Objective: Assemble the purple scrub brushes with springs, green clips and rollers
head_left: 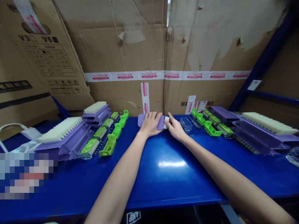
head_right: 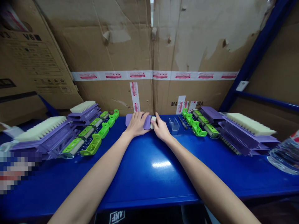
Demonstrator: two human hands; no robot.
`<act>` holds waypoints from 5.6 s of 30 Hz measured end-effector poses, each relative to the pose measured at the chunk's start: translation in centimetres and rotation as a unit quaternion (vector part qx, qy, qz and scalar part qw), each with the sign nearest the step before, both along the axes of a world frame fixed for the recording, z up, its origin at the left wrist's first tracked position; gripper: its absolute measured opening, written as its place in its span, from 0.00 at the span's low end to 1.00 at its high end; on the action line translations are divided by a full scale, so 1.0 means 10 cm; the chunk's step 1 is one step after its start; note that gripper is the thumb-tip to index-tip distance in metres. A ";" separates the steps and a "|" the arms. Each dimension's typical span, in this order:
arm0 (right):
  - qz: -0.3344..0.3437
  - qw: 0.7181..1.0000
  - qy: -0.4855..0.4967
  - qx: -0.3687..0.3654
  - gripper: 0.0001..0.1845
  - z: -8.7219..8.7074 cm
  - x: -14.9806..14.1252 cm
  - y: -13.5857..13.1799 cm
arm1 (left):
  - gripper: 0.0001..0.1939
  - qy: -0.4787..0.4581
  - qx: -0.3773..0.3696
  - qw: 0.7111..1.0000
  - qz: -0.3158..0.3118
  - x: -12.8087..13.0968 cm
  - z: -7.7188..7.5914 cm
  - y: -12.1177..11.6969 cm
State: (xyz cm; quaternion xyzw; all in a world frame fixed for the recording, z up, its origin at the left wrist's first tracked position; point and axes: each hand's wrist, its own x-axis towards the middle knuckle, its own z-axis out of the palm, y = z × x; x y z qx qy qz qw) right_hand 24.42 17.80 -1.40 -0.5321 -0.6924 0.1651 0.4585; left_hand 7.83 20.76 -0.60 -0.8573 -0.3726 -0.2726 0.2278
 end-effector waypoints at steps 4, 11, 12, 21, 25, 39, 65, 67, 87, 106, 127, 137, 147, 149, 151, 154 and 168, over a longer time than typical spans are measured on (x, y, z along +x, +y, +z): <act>-0.017 0.999 0.012 0.025 0.32 -0.05 0.04 0.03 | 0.36 -0.002 -0.021 0.999 -0.025 0.01 0.03 -0.02; -0.014 0.996 0.081 0.019 0.33 0.00 0.11 0.03 | 0.31 0.023 0.022 0.999 -0.037 0.04 0.01 0.01; -0.013 0.995 0.096 0.016 0.31 0.02 0.10 0.02 | 0.31 0.022 0.028 0.999 -0.035 0.04 0.00 0.01; 0.090 0.896 0.351 -0.258 0.26 0.24 -0.02 -0.16 | 0.26 0.030 0.080 0.996 -0.011 0.04 -0.04 0.02; 0.106 0.862 0.395 -0.300 0.25 0.31 0.00 -0.18 | 0.27 0.034 0.068 0.997 -0.003 0.04 -0.04 0.01; 0.053 0.892 0.364 -0.263 0.27 0.26 -0.03 -0.17 | 0.26 0.043 0.075 0.996 -0.011 0.04 -0.03 0.02; -0.210 0.915 -0.326 -0.109 0.30 0.27 0.43 -0.21 | 0.38 -0.024 0.047 0.993 0.103 -0.09 0.05 -0.01; -0.156 0.934 -0.309 -0.088 0.34 0.24 0.39 -0.18 | 0.38 -0.022 0.046 0.994 0.097 -0.08 0.06 -0.02; 0.015 0.994 0.100 0.042 0.41 0.11 0.26 -0.05 | 0.37 0.073 0.074 0.995 -0.011 0.00 0.03 -0.02; 0.053 0.992 0.109 0.040 0.39 0.05 0.32 0.04 | 0.39 0.084 0.073 0.993 -0.039 -0.01 0.02 0.01; 0.096 0.983 0.159 0.003 0.45 0.03 0.23 0.05 | 0.38 0.123 0.081 0.989 -0.032 0.01 0.04 -0.04; 0.138 0.963 0.217 -0.075 0.45 0.10 0.18 0.04 | 0.39 0.105 0.054 0.992 -0.049 0.03 0.04 -0.03; 0.068 0.982 0.176 -0.032 0.40 -0.02 0.08 0.08 | 0.35 0.067 0.027 0.995 -0.071 0.07 0.04 -0.04; 0.053 0.976 0.207 -0.052 0.38 -0.01 0.07 0.08 | 0.35 0.042 0.016 0.996 -0.073 0.10 0.03 -0.04; 0.050 0.968 0.233 -0.076 0.35 0.01 0.08 0.09 | 0.34 0.021 0.005 0.997 -0.073 0.13 0.03 -0.04; 0.057 0.962 0.248 -0.098 0.31 0.03 0.15 0.12 | 0.33 0.005 -0.005 0.997 -0.080 0.19 0.04 -0.06; 0.070 0.973 0.217 -0.043 0.25 0.03 0.13 0.06 | 0.34 0.018 0.004 0.997 -0.072 0.19 0.03 -0.07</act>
